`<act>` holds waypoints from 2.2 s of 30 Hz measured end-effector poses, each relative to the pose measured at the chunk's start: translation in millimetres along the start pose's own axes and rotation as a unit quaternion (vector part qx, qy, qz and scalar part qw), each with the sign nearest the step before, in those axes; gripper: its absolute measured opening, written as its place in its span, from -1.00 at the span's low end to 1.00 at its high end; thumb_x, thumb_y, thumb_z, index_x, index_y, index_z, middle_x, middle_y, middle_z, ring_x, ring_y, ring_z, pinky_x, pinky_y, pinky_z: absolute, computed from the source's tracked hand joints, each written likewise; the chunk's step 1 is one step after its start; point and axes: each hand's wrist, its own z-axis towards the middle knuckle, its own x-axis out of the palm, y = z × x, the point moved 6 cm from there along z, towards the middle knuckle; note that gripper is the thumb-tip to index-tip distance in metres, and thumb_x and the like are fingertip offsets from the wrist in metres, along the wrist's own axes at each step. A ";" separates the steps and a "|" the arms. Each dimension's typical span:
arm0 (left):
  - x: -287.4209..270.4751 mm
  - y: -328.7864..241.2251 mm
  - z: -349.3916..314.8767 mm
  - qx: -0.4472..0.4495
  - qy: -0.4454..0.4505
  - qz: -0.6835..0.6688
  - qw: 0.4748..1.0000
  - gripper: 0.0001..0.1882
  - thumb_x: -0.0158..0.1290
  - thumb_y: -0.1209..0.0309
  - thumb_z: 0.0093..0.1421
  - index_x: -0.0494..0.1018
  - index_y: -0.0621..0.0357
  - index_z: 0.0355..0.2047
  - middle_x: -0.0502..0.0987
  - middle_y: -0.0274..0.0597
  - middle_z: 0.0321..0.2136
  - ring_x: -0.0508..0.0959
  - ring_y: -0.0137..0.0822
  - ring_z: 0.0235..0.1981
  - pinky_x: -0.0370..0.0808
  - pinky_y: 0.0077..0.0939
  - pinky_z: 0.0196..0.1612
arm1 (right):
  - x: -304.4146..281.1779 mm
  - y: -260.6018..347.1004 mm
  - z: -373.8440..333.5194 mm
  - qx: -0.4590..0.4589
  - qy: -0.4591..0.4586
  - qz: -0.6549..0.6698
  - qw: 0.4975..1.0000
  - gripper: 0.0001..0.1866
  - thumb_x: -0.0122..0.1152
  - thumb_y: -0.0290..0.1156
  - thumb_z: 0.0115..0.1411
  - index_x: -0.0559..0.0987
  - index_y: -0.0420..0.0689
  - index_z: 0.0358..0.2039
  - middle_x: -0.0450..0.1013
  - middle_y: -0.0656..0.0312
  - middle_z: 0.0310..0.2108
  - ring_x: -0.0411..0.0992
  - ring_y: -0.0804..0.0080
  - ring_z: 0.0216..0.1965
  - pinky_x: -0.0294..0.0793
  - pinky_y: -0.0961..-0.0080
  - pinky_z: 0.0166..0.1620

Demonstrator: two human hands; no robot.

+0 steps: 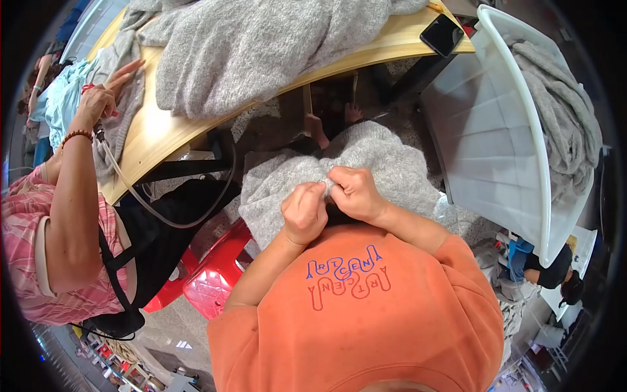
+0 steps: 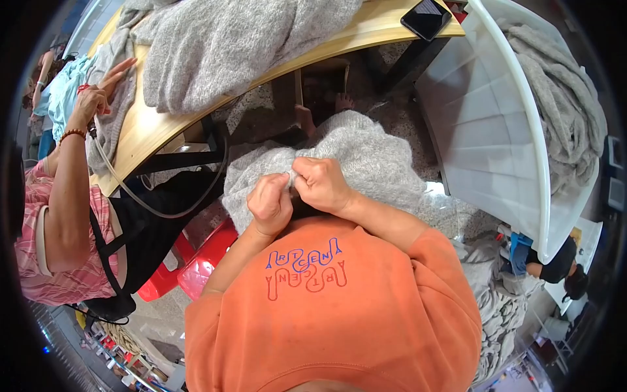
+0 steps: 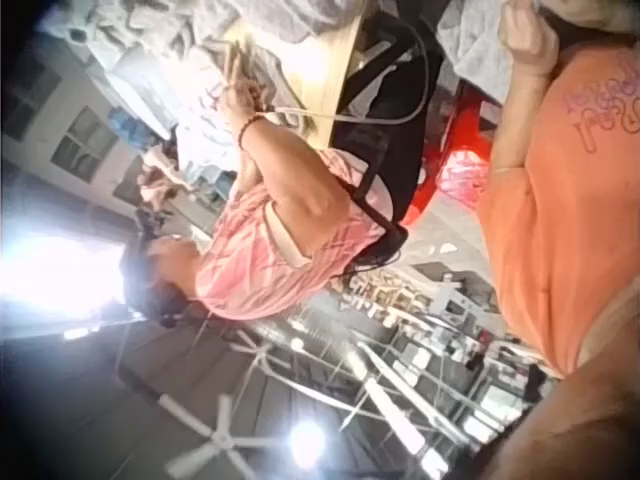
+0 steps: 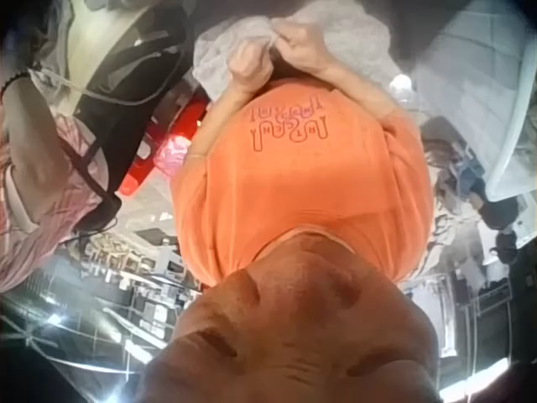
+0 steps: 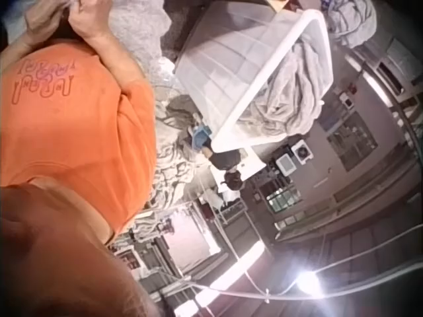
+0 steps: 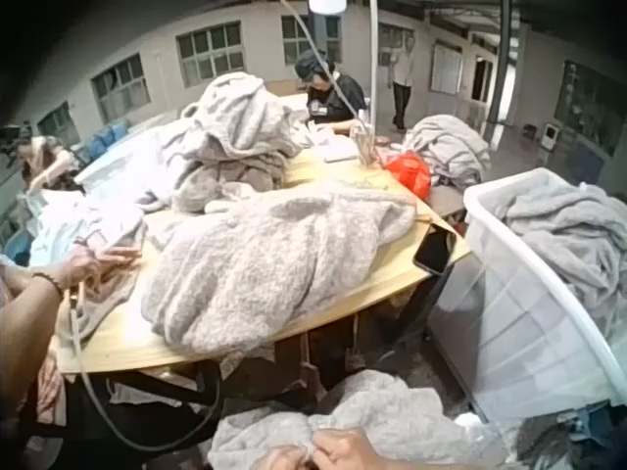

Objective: Inspecting and sorting grey fabric garments at a production table.

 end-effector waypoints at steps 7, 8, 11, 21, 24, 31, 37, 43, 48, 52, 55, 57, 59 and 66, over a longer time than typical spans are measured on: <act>-4.6 14.4 3.7 -0.069 -0.023 0.017 0.997 -0.75 -0.02 0.73 -0.25 0.41 0.26 -0.48 0.45 -0.12 -0.59 0.48 -0.20 -0.58 0.42 -0.45 -0.52 | -3.6 0.0 7.2 -0.080 -0.085 -0.050 0.992 -0.91 -0.02 -0.61 -0.19 0.38 -0.23 -0.57 0.34 0.07 -0.62 0.35 0.13 -0.60 0.32 0.38 -0.56; -6.3 20.0 4.5 -0.069 -0.010 0.049 0.996 -0.76 -0.01 0.71 -0.23 0.42 0.23 -0.48 0.45 -0.14 -0.59 0.48 -0.19 -0.57 0.41 -0.43 -0.51 | -11.5 -6.9 5.8 -0.059 -0.111 -0.004 0.992 -0.84 -0.03 -0.64 -0.18 0.44 -0.24 -0.50 0.37 0.04 -0.59 0.37 0.13 -0.59 0.36 0.43 -0.53; -15.2 36.4 -1.2 -0.093 0.019 0.096 0.991 -0.80 0.01 0.66 -0.18 0.44 0.18 -0.47 0.46 -0.17 -0.59 0.47 -0.17 -0.55 0.38 -0.41 -0.46 | -26.9 -28.5 7.7 -0.012 -0.129 -0.067 0.989 -0.80 -0.04 -0.66 -0.16 0.46 -0.23 -0.46 0.38 0.03 -0.56 0.39 0.10 -0.54 0.38 0.40 -0.48; 5.1 48.7 -17.8 -0.283 0.089 -0.138 0.945 -0.95 0.03 0.60 -0.02 0.44 0.30 -0.49 0.41 -0.33 -0.66 0.33 -0.60 -0.60 0.30 -0.69 -0.53 | 5.2 -2.2 6.6 -0.137 0.063 -0.117 0.982 -0.77 0.12 -0.52 -0.11 0.43 -0.19 -0.35 0.34 0.06 -0.24 0.33 0.16 -0.20 0.30 0.33 -0.22; 0.1 49.1 -11.7 -0.269 0.101 -0.122 0.950 -0.92 0.05 0.59 -0.07 0.43 0.30 -0.49 0.43 -0.21 -0.63 0.39 -0.46 -0.60 0.33 -0.62 -0.53 | 7.3 -5.9 16.6 -0.071 0.055 0.056 0.994 -0.94 0.08 -0.54 -0.08 0.42 -0.25 -0.58 0.35 0.08 -0.61 0.34 0.16 -0.55 0.30 0.38 -0.49; 7.6 57.6 -20.8 -0.413 0.109 -0.284 0.858 -0.96 0.04 0.62 -0.09 0.43 0.29 -0.55 0.42 -0.39 -0.63 0.31 -0.63 -0.63 0.26 -0.74 -0.58 | 11.3 -22.8 9.4 0.082 0.037 0.150 0.984 -0.97 0.04 -0.56 -0.05 0.42 -0.25 -0.57 0.34 0.11 -0.59 0.34 0.25 -0.55 0.31 0.42 -0.46; 19.3 48.3 -17.2 -0.410 0.208 -0.311 0.832 -0.98 0.01 0.63 -0.09 0.41 0.29 -0.58 0.42 -0.42 -0.61 0.31 -0.67 -0.61 0.23 -0.76 -0.60 | 16.8 -9.1 4.5 -0.044 0.091 0.155 0.983 -0.95 0.03 -0.61 -0.03 0.45 -0.26 -0.50 0.34 0.21 -0.57 0.32 0.50 -0.53 0.30 0.60 -0.46; 16.6 54.8 -21.3 -0.482 0.159 -0.349 0.788 -0.92 0.05 0.62 -0.07 0.48 0.30 -0.50 0.46 -0.39 -0.61 0.34 -0.67 -0.62 0.23 -0.79 -0.59 | 20.6 -26.3 3.0 0.113 0.088 0.281 0.949 -0.93 0.01 -0.63 -0.04 0.46 -0.26 -0.49 0.39 0.20 -0.54 0.34 0.56 -0.52 0.32 0.66 -0.44; 19.8 56.6 -26.6 -0.498 0.136 -0.368 0.774 -0.92 0.05 0.61 -0.06 0.48 0.30 -0.49 0.46 -0.40 -0.63 0.35 -0.68 -0.61 0.25 -0.81 -0.57 | 17.0 -22.6 4.0 0.066 0.092 0.160 0.981 -0.93 0.01 -0.58 -0.07 0.45 -0.27 -0.52 0.39 0.11 -0.55 0.37 0.35 -0.56 0.32 0.54 -0.49; 25.5 52.8 -27.0 -0.483 0.189 -0.402 0.755 -0.95 0.04 0.60 -0.04 0.48 0.28 -0.51 0.43 -0.41 -0.66 0.32 -0.68 -0.66 0.20 -0.78 -0.63 | 16.4 -12.4 5.5 0.012 0.075 0.151 0.986 -0.94 0.02 -0.57 -0.08 0.44 -0.24 -0.52 0.37 0.11 -0.58 0.36 0.28 -0.55 0.33 0.49 -0.48; 21.3 55.6 -24.2 -0.484 0.182 -0.415 0.749 -0.97 0.04 0.57 0.00 0.48 0.26 -0.54 0.41 -0.44 -0.67 0.30 -0.69 -0.68 0.17 -0.77 -0.67 | 9.3 -11.6 2.5 -0.025 0.092 0.067 0.993 -0.88 0.09 -0.52 -0.09 0.43 -0.21 -0.47 0.37 0.13 -0.49 0.36 0.24 -0.43 0.32 0.40 -0.37; 17.0 60.1 -22.4 -0.499 0.152 -0.430 0.737 -0.96 0.05 0.55 0.01 0.48 0.26 -0.54 0.42 -0.44 -0.66 0.31 -0.68 -0.66 0.20 -0.76 -0.64 | -13.2 -8.4 -4.6 -0.114 -0.012 -0.123 0.986 -0.72 0.21 -0.46 -0.15 0.42 -0.20 -0.36 0.35 0.12 -0.40 0.32 0.17 -0.34 0.30 0.35 -0.27; 6.0 68.2 -16.3 -0.485 0.073 -0.414 0.766 -0.95 0.06 0.53 0.02 0.47 0.26 -0.54 0.46 -0.42 -0.62 0.35 -0.66 -0.62 0.27 -0.76 -0.55 | -26.8 -15.8 -16.5 -0.114 -0.034 -0.130 0.984 -0.59 0.27 -0.39 -0.21 0.39 -0.18 -0.30 0.34 0.12 -0.33 0.30 0.15 -0.29 0.27 0.29 -0.21; 2.5 84.2 -11.6 -0.497 0.038 -0.431 0.752 -0.97 0.03 0.62 -0.03 0.46 0.25 -0.55 0.46 -0.40 -0.60 0.36 -0.65 -0.59 0.27 -0.77 -0.49 | -30.8 -60.1 -39.3 0.103 0.051 -0.136 0.984 -0.67 0.26 -0.31 -0.15 0.46 -0.20 -0.37 0.41 0.13 -0.45 0.38 0.17 -0.38 0.34 0.37 -0.32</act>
